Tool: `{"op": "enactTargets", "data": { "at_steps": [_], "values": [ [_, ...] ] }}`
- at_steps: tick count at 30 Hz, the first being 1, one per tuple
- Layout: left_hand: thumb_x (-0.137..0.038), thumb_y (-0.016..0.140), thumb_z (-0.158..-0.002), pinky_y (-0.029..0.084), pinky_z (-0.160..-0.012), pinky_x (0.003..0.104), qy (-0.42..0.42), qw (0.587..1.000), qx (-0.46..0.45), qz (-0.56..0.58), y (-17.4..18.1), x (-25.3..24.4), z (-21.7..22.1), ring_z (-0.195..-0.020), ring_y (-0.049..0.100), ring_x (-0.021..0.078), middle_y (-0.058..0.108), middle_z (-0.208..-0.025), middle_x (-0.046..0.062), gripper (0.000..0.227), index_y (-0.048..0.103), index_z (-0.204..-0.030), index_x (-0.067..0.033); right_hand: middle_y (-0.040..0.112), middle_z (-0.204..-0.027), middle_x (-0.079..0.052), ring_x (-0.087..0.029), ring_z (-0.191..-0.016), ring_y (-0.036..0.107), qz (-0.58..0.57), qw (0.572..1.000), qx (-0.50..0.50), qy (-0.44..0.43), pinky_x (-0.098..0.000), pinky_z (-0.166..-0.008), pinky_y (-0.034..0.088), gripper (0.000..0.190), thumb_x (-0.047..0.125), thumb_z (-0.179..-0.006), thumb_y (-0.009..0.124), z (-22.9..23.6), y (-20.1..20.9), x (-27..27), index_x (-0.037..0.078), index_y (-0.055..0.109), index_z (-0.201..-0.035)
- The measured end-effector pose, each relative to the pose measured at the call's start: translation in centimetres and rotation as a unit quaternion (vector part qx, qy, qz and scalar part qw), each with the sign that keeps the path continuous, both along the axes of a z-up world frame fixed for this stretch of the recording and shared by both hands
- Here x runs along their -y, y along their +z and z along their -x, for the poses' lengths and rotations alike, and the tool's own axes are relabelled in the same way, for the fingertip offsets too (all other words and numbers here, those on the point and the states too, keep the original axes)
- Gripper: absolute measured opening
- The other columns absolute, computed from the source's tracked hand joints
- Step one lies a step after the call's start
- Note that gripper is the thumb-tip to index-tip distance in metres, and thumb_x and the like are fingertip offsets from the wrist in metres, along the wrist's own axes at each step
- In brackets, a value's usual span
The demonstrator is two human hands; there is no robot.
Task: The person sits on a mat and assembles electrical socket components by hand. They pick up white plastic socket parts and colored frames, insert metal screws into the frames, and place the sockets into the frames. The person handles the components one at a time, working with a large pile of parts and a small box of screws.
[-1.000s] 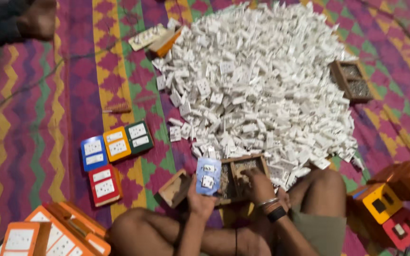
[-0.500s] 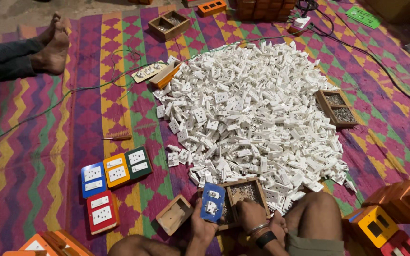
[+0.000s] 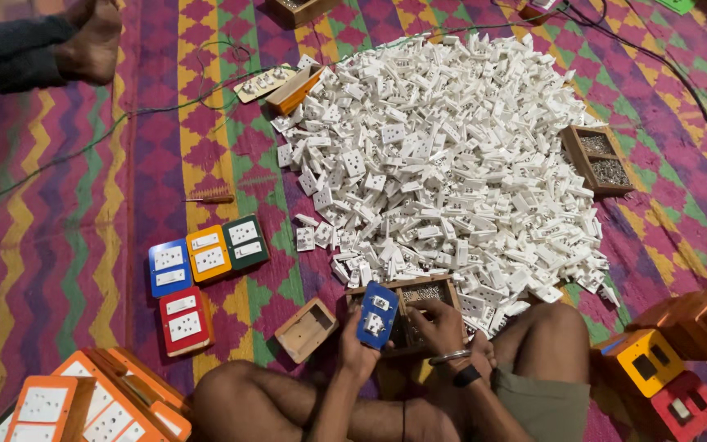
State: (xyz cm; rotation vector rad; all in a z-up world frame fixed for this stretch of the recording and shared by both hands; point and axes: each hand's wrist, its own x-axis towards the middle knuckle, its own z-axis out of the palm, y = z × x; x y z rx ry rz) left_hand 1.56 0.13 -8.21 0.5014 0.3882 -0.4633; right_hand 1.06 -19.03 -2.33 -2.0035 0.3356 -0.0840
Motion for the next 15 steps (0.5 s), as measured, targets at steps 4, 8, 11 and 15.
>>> {"op": "enactTargets", "data": {
  "at_steps": [4,8,11,15],
  "values": [
    [-0.041,0.05,-0.1,0.058,-0.063,0.043,-0.007,1.0,-0.016,0.015,0.2,0.0,0.5,-0.09,0.07,0.0202,0.072,-0.104,0.006,0.036,0.06,-0.123,-0.014,0.078,-0.079,-0.009,-0.013,-0.067,0.07,-0.093,0.995,-0.019,0.009,-0.028,-0.059,0.055,0.022,0.016,-0.085,0.079,-0.1,1.1,-1.1,0.0,0.081,-0.1],
    [-0.033,0.053,-0.104,0.058,-0.079,0.035,0.026,0.998,0.029,0.047,0.4,0.6,-0.1,-0.095,0.069,0.0203,0.071,-0.11,0.006,0.029,0.059,-0.124,-0.013,0.079,-0.08,-0.006,-0.011,-0.07,0.072,-0.086,0.995,-0.011,0.04,-0.0254,-0.061,0.056,0.023,0.017,-0.086,0.077,-1.8,2.4,-1.6,0.001,0.079,-0.102],
    [-0.027,0.054,-0.104,0.056,-0.084,0.032,0.05,0.998,0.016,0.021,0.9,0.7,-0.1,-0.098,0.068,0.0162,0.07,-0.11,0.003,0.02,0.058,-0.121,-0.0154,0.077,-0.085,-0.006,-0.011,-0.074,0.069,-0.116,0.99,0.05,0.069,-0.0262,-0.066,0.056,0.019,0.015,-0.087,0.078,-2.5,2.4,-2.0,0.0,0.078,-0.1],
    [-0.027,0.054,-0.106,0.054,-0.083,0.032,0.032,0.998,0.053,0.015,2.1,0.2,0.3,-0.099,0.066,0.0139,0.066,-0.111,0.0,0.017,0.055,-0.121,-0.0175,0.077,-0.088,-0.005,-0.011,-0.082,0.069,-0.096,0.99,0.024,0.104,-0.0275,-0.076,0.055,0.016,0.013,-0.089,0.076,-3.2,1.9,-2.0,0.001,0.076,-0.1]
  ]
}}
